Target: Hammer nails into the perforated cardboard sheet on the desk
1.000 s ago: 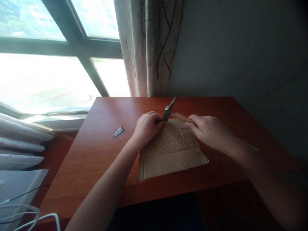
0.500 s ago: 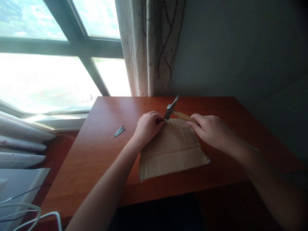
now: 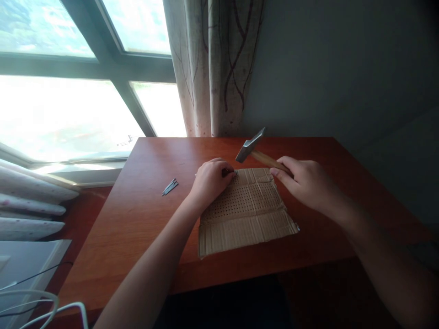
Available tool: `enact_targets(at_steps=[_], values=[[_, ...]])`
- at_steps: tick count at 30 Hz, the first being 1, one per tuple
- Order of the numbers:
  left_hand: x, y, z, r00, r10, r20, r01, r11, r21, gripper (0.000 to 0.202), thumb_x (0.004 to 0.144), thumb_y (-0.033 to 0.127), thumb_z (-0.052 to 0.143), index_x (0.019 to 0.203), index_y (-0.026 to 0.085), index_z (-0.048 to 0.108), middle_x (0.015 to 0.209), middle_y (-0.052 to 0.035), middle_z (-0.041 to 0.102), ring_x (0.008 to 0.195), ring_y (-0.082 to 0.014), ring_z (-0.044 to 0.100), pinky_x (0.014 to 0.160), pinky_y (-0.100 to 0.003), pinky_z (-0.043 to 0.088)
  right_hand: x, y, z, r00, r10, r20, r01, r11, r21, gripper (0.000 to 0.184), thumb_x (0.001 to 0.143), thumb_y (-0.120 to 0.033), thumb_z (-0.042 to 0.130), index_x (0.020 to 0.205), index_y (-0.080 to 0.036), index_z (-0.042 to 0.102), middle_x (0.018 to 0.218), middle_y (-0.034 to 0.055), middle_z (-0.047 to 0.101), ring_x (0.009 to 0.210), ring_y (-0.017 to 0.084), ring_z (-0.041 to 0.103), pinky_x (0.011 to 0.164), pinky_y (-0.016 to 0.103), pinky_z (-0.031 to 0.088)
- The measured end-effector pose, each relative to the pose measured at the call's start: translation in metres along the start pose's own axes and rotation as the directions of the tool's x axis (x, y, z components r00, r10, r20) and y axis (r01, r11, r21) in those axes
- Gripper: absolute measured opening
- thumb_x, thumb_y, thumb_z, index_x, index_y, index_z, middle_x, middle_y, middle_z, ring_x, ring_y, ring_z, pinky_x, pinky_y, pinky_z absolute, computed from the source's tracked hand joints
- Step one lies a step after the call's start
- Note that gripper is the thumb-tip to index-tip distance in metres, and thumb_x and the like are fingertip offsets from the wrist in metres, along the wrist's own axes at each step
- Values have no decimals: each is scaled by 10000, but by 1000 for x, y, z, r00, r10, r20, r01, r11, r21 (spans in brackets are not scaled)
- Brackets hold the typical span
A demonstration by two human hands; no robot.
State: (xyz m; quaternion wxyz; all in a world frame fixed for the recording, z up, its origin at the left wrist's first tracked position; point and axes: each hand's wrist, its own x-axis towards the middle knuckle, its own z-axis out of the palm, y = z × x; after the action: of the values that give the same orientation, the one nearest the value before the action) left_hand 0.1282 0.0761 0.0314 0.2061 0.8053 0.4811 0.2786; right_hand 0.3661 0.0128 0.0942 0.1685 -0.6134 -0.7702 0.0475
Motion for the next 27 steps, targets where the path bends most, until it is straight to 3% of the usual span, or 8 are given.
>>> enact_targets(at_steps=[2,5,11,14,19,23,27], values=[[0,0,0,1000,-3,-4,3,1000,-4,47,823,199,684,815,201,731,915,-52,730,803,-186,652,704,-296,491,-1,4,1,990,49,-130,-32,991,133,218,935,-396,567,798,-227,560,588,-19,531,522,136,467,537,304,293],[0,1,0,1000,-10,-4,10,1000,-6,53,832,200,679,814,194,728,922,-55,729,801,-182,651,709,-295,492,1,13,11,935,182,-305,-59,926,373,303,908,-437,614,711,-231,509,550,-31,450,495,122,409,490,293,292],[0,2,-2,1000,5,5,-5,1000,2,56,836,198,674,819,189,727,915,-57,722,803,-179,643,732,-299,498,16,25,40,838,408,-362,38,618,785,497,904,-587,582,623,-240,364,510,-63,319,414,84,295,392,262,232],[0,1,-1,1000,10,4,-10,1000,0,57,836,196,672,821,189,726,911,-55,720,796,-175,639,732,-297,503,22,25,49,816,431,-386,102,549,829,513,911,-624,543,630,-244,343,500,-80,270,393,79,275,378,253,232],[0,0,-1,1000,19,7,-19,1000,-7,62,838,200,664,821,197,723,926,-56,721,816,-180,646,734,-295,512,21,26,56,781,439,-444,170,534,828,497,905,-600,567,639,-245,342,503,-81,283,398,84,297,389,252,253],[0,1,-3,1000,26,13,-26,1000,-4,64,844,192,657,826,193,719,939,-58,723,831,-185,653,756,-305,514,15,31,57,819,414,-397,138,529,838,504,896,-632,549,640,-247,349,524,-64,345,424,98,373,410,259,324],[-1,2,-6,997,64,34,-63,998,-16,84,834,157,642,833,192,719,947,-55,725,842,-182,658,757,-299,516,10,33,57,834,432,-343,99,494,864,548,892,-648,542,601,-244,313,479,-80,262,383,81,263,370,250,218]])
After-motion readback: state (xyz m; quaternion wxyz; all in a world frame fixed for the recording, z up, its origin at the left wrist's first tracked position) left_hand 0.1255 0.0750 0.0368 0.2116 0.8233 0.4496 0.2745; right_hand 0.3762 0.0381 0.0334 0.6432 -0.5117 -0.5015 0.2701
